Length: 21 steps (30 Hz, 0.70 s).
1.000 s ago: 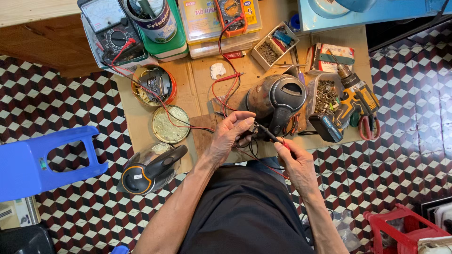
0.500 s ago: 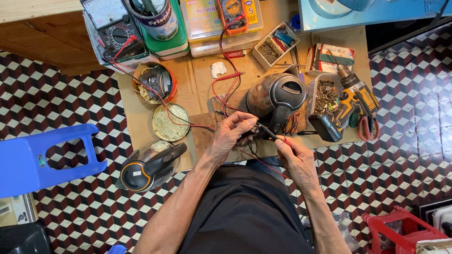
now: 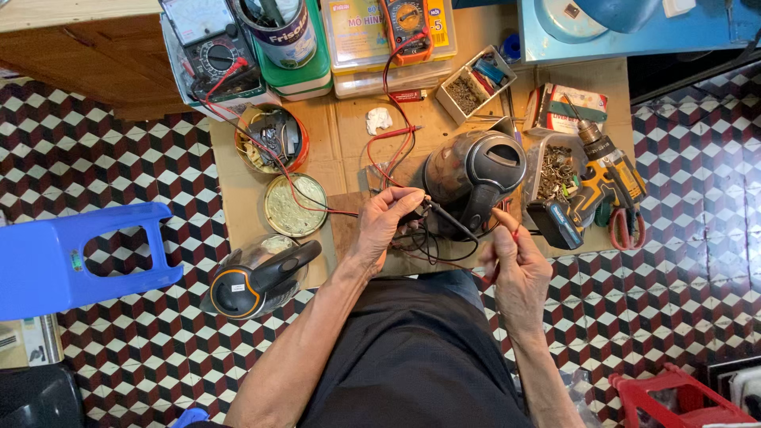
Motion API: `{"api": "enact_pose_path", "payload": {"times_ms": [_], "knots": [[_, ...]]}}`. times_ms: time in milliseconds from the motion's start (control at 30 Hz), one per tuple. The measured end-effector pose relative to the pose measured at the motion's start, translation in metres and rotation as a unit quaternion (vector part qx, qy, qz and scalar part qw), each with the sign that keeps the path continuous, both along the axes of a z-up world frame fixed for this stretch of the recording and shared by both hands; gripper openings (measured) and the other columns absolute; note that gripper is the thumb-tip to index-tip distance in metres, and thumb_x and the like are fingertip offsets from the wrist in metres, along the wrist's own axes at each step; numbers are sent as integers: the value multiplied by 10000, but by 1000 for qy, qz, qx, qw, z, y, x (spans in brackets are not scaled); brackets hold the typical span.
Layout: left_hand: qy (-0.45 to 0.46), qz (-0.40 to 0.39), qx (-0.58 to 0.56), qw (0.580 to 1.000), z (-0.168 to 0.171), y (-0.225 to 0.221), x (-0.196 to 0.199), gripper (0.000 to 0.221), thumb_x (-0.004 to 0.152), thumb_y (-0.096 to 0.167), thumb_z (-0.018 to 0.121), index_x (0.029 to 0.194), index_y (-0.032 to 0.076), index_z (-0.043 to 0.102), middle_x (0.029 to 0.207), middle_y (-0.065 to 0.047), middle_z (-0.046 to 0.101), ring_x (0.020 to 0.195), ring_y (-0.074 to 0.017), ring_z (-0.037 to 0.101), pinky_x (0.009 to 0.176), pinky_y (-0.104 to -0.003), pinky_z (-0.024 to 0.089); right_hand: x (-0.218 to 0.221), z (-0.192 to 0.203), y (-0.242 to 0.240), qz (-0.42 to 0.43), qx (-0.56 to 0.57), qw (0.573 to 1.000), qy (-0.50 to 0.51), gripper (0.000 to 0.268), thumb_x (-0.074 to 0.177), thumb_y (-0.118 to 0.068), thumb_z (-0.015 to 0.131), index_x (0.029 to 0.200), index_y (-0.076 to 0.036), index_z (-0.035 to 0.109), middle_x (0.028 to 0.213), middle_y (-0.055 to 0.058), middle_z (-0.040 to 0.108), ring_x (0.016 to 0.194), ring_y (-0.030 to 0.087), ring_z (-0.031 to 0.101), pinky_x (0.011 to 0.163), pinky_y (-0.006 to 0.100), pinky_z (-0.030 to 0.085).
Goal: The person disassembles and reassembles an electric kettle base using a cordless drill and screwdriver. They remove the base cover, adjust internal components, and reattach the cover. The person also handles the kettle body and connects wires to a multimeter for testing.
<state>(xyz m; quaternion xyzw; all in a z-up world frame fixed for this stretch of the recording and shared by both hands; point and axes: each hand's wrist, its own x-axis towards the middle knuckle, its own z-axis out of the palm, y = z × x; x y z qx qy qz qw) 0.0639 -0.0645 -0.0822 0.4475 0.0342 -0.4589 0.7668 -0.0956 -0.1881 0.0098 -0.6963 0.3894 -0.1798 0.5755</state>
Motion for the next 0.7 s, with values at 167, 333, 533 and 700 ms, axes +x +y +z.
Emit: {"api": "enact_pose_path", "payload": {"times_ms": [167,333,533,700], "knots": [[-16,26,1,1000,-5,-1,-3,251,948,236,746,1093,32,723,940,-11,744,772,-47,649,661,-205,510,20,4,12,114,35,990,79,418,1090,-283,480,1415,-80,649,796,-76,519,641,4,429,557,163,373],[-39,12,29,999,-12,4,-8,276,970,278,727,1096,32,740,903,9,731,711,-26,592,616,-179,446,34,-6,19,126,161,978,50,397,1016,-230,582,1369,-57,638,723,-42,550,571,27,437,496,184,364],[-55,33,3,998,-19,-3,-15,289,986,296,698,1092,30,737,918,10,728,746,-30,619,665,-189,501,39,-28,10,128,219,966,39,369,1007,-231,589,1322,-42,621,722,-5,599,537,50,447,467,202,340],[-52,37,22,998,-19,-2,-16,301,993,301,686,1070,13,729,931,-12,738,782,-51,643,695,-208,521,43,-36,7,117,245,961,54,408,988,-235,600,1348,-54,662,711,14,589,524,56,428,453,207,309]]}}
